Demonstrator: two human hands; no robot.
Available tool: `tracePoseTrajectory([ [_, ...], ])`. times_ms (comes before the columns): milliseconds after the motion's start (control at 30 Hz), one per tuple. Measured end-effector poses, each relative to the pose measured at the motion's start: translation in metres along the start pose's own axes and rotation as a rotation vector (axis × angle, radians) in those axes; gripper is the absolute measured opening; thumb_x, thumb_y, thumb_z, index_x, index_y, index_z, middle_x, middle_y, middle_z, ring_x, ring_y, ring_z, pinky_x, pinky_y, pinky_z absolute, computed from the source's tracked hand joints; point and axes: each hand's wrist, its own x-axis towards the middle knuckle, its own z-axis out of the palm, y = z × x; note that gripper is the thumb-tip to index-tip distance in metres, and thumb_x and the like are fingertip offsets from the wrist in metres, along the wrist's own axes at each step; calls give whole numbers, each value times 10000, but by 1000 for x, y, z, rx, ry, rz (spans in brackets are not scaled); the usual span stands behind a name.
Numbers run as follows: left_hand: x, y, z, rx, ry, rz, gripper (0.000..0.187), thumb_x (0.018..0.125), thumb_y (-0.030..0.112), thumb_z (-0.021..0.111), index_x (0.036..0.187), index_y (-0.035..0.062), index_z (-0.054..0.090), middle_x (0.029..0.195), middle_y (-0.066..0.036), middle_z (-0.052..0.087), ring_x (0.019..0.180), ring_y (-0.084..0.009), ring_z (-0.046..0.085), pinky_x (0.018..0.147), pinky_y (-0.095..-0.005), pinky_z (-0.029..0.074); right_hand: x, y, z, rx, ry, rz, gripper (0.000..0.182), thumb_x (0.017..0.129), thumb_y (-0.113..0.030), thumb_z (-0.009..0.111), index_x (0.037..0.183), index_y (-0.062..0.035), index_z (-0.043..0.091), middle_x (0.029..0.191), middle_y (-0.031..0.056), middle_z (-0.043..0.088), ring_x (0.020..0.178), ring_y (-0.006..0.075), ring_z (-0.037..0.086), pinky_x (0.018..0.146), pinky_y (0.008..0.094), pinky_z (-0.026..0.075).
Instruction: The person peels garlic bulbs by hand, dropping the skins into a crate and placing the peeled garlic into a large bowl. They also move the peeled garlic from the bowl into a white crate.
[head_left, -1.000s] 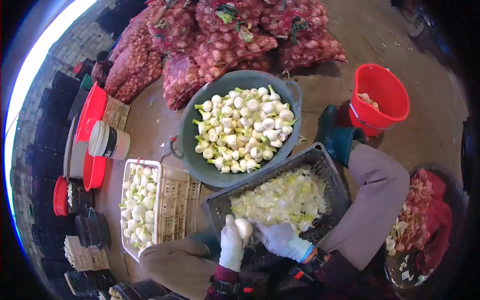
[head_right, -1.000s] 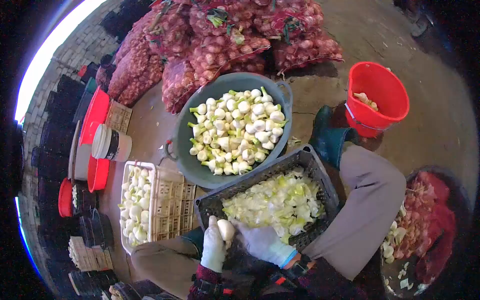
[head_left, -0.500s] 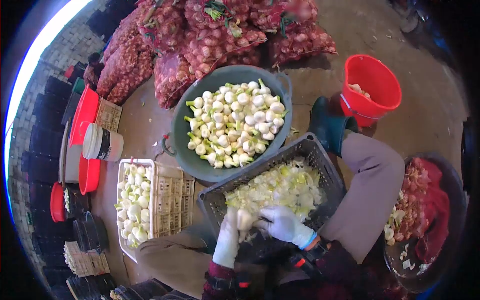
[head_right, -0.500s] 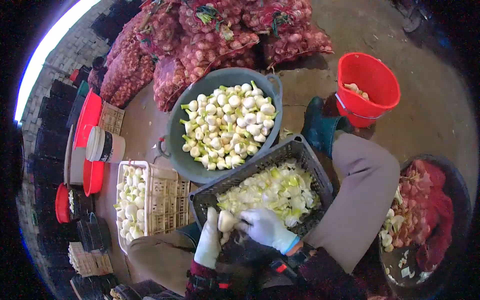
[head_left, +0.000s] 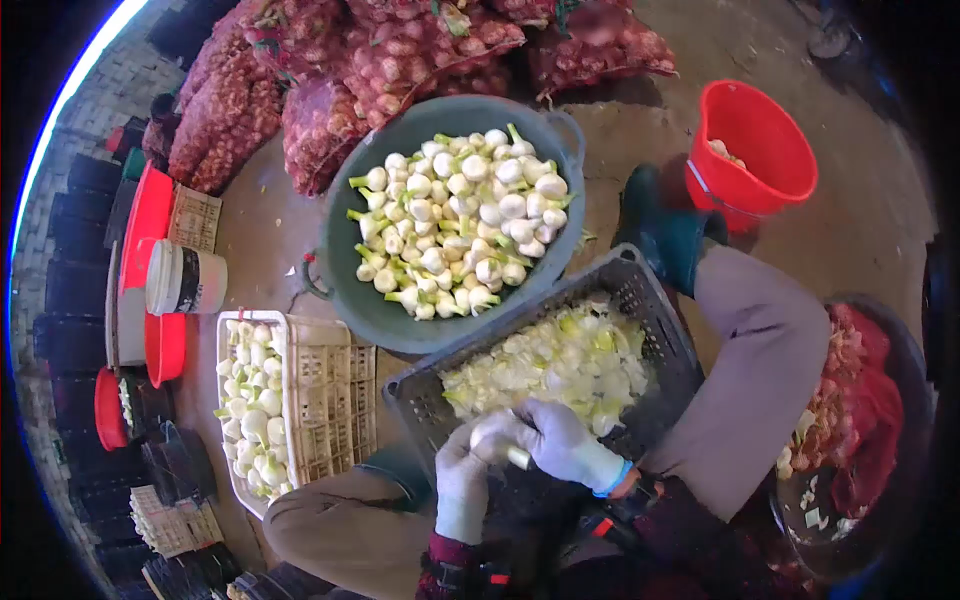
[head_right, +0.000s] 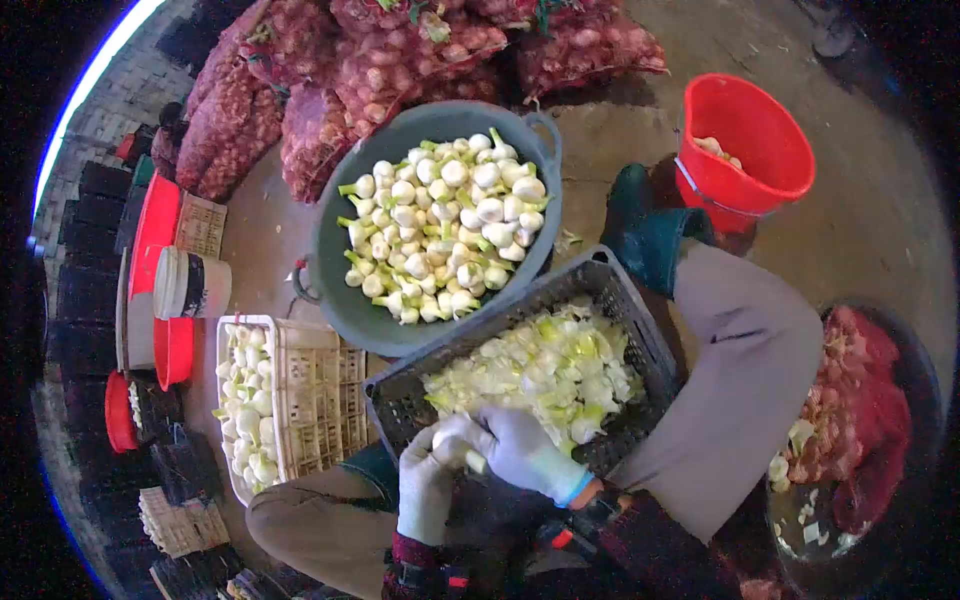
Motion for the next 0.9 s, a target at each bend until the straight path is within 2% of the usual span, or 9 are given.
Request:
tracePoseTrajectory([
  [67, -6, 6, 6, -118, -37, 39, 561, 848, 288, 713, 1209, -104, 538, 1055, -107, 649, 934, -171, 624, 822, -261, 483, 4, 11, 5, -99, 104, -21, 221, 902, -250, 588, 932, -32, 613, 809, 207, 647, 771, 408, 626, 657, 468, 485],
  [300, -10, -20, 6, -243, -72, 129, 523, 924, 267, 618, 1276, -98, 488, 1134, -121, 618, 1037, -203, 605, 922, -304, 470, 4, 25, 14, -310, 335, -46, 214, 894, -233, 588, 910, -21, 606, 760, 197, 621, 735, 401, 608, 647, 474, 467],
  [433, -33, 0, 10, -460, -196, 193, 542, 934, 283, 596, 1330, -55, 444, 1185, -132, 590, 1100, -227, 580, 957, -331, 454, 10, 57, -22, -593, 215, 92, 256, 886, -291, 584, 909, -37, 612, 774, 186, 627, 753, 393, 612, 656, 491, 464],
  [500, -39, 13, 18, -437, -55, 266, 554, 935, 298, 587, 1355, -19, 414, 1224, -137, 562, 1105, -241, 568, 972, -355, 443, 7, 42, -38, -831, 128, 123, 285, 865, -327, 601, 907, -46, 623, 805, 172, 647, 775, 385, 618, 664, 482, 477],
  [567, -33, 13, 18, -473, -42, 280, 533, 937, 301, 580, 1339, -8, 418, 1224, -135, 548, 1106, -246, 555, 968, -374, 446, -6, 13, -33, -737, 168, -8, 299, 845, -315, 644, 940, -32, 631, 794, 151, 653, 742, 326, 635, 652, 441, 495],
  [633, -23, 2, 17, -386, -14, 263, 493, 933, 279, 590, 1309, 1, 435, 1209, -124, 545, 1092, -241, 550, 959, -375, 452, -15, -16, -17, 69, 37, -60, 245, 815, -245, 697, 888, -14, 658, 806, 163, 682, 707, 308, 656, 651, 374, 510],
  [667, -18, -5, 17, -424, -42, 281, 481, 922, 238, 611, 1302, 5, 430, 1201, -126, 539, 1100, -242, 541, 949, -372, 453, -15, -16, -13, 74, 35, -61, 245, 815, -245, 697, 888, -14, 658, 806, 163, 682, 707, 308, 656, 651, 374, 510],
  [733, -13, -9, 18, -346, 32, 284, 463, 887, 222, 655, 1240, 8, 446, 1114, -114, 560, 1020, -215, 563, 885, -343, 478, -13, -17, -9, 274, -46, 132, 217, 834, -221, 679, 870, -7, 674, 805, 184, 678, 690, 279, 652, 632, 351, 492],
  [900, -7, -14, 22, -190, 105, 292, 470, 854, 222, 688, 1208, 17, 456, 1075, -102, 578, 972, -194, 572, 848, -329, 492, -6, -8, 4, -98, 141, -36, 182, 804, -175, 675, 793, 0, 628, 740, 201, 637, 643, 290, 637, 568, 375, 472],
])
